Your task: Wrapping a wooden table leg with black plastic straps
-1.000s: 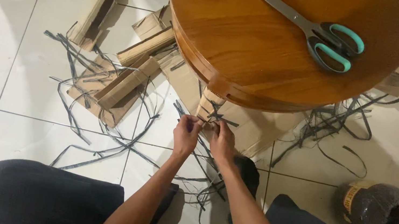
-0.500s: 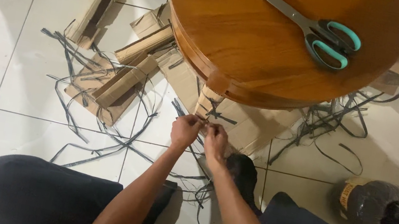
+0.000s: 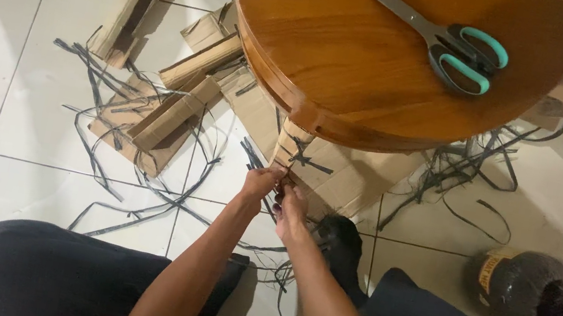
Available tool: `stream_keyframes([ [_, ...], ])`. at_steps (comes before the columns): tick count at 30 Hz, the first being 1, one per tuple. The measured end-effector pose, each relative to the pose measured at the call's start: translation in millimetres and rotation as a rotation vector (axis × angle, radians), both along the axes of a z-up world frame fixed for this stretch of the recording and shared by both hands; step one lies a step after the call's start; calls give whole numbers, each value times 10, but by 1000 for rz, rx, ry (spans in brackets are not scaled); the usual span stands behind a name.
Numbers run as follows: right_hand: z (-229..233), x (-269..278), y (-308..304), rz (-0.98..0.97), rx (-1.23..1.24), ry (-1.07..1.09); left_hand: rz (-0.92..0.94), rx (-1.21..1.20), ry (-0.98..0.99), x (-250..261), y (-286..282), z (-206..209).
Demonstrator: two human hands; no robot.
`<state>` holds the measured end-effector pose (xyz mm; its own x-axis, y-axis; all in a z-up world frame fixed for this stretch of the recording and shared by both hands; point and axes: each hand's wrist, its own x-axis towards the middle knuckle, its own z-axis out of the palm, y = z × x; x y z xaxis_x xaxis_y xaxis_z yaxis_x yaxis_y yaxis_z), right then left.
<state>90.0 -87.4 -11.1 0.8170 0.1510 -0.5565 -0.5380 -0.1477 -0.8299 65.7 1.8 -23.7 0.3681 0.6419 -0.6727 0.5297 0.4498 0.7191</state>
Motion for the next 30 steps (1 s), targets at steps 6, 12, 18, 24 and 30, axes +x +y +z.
stream_keyframes([
  [6,26,2,32,-5,19,-1,-1,-18,9,2,1,72],
  [12,72,32,83,-8,43,0,14,81,80,6,-87,3],
  [18,133,90,81,-13,63,-7,41,117,138,43,-138,116],
  [24,197,24,58,-20,86,-19,2,194,165,33,-136,143],
  [30,-33,136,90,-47,121,16,-54,328,173,9,-138,19],
])
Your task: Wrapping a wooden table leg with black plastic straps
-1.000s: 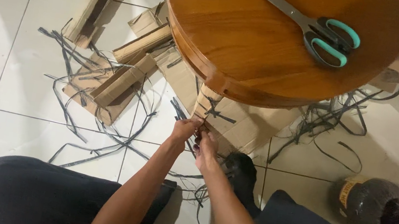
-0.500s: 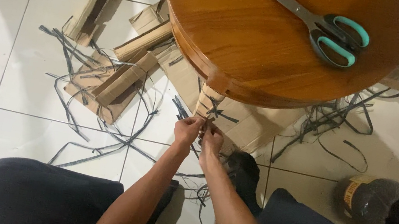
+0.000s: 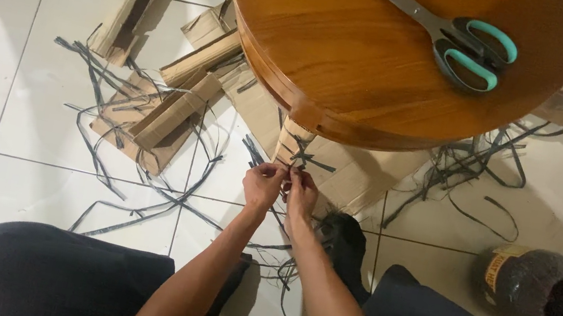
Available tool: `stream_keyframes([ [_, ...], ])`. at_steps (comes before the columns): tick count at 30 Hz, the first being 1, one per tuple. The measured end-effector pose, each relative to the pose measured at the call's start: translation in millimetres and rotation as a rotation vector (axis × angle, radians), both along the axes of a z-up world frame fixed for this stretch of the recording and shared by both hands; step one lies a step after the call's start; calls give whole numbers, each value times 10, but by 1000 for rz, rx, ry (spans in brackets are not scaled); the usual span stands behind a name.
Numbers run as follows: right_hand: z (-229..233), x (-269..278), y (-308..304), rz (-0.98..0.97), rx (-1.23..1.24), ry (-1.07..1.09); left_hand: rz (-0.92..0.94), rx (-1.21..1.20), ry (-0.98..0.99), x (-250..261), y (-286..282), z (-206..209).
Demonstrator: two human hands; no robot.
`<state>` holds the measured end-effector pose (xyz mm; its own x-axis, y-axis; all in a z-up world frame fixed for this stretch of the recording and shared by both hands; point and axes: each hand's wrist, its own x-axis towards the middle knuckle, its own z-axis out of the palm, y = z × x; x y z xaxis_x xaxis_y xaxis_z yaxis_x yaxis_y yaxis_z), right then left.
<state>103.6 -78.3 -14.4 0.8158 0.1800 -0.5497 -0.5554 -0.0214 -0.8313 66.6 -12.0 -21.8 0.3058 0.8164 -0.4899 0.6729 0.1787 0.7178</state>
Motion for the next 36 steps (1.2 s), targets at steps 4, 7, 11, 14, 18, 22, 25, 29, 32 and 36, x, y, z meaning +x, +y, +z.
stream_keyframes([
  [4,0,76,-32,-11,19,49,-6,49,-44,-78,-17,72],
  [7,74,91,-69,26,59,96,-21,92,-181,-117,-56,327],
  [11,89,173,-70,106,55,111,-170,305,-273,-178,-90,665],
  [14,192,204,-77,158,0,76,-308,397,-233,-199,-88,843],
  [18,178,208,-92,210,-66,14,-449,523,-147,-211,-26,823],
  [22,214,232,-98,258,-105,1,-457,507,-135,-156,22,753],
  [25,-62,275,-37,189,-94,36,-434,428,-61,-113,56,671],
  [29,-282,349,-50,221,-216,-22,-277,210,-111,-101,130,62],
  [32,-423,409,-138,274,-342,-85,-195,138,-131,-106,182,-122],
  [36,-726,523,-180,289,-473,-81,-171,154,-161,-102,206,158],
])
